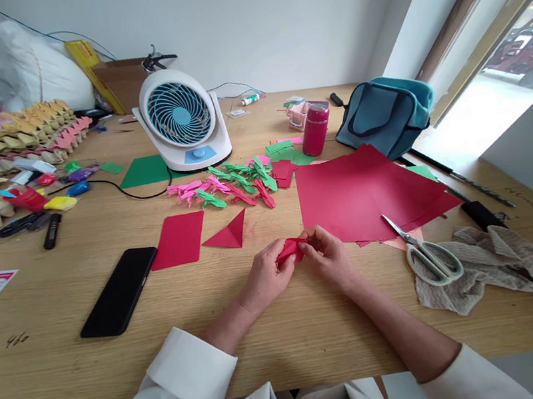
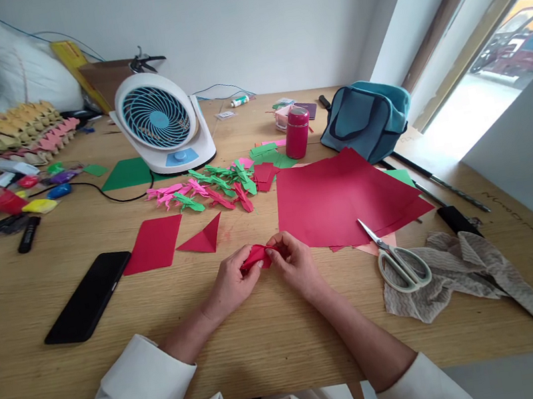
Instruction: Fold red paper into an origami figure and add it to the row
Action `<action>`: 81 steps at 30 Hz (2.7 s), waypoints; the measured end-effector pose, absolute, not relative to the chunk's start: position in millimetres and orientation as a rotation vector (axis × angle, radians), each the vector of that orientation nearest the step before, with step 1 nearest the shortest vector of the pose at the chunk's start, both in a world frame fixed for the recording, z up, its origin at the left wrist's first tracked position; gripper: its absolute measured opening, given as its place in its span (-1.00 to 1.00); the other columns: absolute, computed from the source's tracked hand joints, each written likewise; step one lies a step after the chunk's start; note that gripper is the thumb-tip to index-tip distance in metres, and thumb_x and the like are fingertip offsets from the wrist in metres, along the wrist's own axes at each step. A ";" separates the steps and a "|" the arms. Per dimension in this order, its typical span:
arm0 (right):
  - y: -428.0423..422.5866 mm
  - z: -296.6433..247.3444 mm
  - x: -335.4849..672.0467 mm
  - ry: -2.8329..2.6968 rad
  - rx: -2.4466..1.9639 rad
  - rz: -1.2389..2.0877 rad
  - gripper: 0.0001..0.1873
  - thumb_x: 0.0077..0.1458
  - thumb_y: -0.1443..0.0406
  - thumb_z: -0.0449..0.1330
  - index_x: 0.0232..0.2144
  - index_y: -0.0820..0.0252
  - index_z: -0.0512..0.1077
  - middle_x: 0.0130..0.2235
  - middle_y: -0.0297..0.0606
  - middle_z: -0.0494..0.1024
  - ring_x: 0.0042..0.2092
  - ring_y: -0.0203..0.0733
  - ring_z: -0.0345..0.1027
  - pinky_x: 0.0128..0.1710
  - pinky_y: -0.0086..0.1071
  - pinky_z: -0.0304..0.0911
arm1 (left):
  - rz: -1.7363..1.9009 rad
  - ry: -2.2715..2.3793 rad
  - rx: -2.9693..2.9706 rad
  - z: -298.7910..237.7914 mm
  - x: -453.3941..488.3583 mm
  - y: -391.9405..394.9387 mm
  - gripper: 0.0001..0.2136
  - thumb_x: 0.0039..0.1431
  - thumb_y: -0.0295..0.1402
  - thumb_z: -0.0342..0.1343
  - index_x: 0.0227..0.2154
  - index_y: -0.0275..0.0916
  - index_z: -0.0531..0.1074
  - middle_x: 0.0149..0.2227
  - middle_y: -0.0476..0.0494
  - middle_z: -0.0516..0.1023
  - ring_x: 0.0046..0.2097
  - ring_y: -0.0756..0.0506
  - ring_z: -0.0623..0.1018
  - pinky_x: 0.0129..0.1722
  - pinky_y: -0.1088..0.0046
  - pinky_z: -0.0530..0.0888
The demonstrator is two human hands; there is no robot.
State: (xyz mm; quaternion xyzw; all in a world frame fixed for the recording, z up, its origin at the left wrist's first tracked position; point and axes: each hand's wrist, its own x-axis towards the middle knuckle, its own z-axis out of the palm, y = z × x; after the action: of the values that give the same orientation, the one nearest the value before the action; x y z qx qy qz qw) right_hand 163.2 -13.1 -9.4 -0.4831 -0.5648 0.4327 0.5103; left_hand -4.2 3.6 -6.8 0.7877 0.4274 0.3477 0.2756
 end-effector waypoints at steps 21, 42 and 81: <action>-8.4 -18.3 166.8 -1.314 -1.210 1.007 -0.72 0.16 0.06 0.19 -0.39 0.13 0.36 -0.44 -0.36 0.38 -0.43 -0.26 0.21 -0.43 -0.39 0.18 | 0.672 1.074 2.514 -12.5 -5.2 3.8 -0.82 0.27 -0.52 -0.09 -0.13 -0.26 0.34 -0.22 -0.20 0.55 -0.18 -0.15 0.57 -0.18 0.35 0.47; -10.2 -16.1 160.7 -1.285 -1.159 1.141 -0.65 0.08 -0.01 0.24 -0.44 0.12 0.32 -0.47 -0.36 0.39 -0.46 -0.26 0.23 -0.45 -0.38 0.19 | 0.919 1.205 1.981 -11.8 0.8 1.3 -0.84 0.08 -0.44 0.20 -0.25 -0.22 0.40 -0.40 0.03 0.51 -0.39 0.00 0.45 -0.37 0.53 0.35; -15.0 -7.7 169.3 -1.333 -0.961 1.051 -0.87 0.22 0.19 0.20 -0.32 0.10 0.37 -0.37 -0.35 0.35 -0.35 -0.25 0.20 -0.31 -0.37 0.18 | 0.761 0.631 0.960 -3.6 -11.6 11.8 -0.50 0.20 0.07 0.07 -0.14 -0.30 0.57 -0.16 -0.20 0.62 -0.04 -0.19 0.53 0.05 0.31 0.37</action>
State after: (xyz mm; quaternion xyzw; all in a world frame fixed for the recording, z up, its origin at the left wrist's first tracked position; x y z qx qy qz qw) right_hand 169.3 -15.0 -7.7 -0.4079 -0.5659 0.4459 0.5609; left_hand -11.6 11.8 -3.6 0.4430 0.2910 0.3509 0.7720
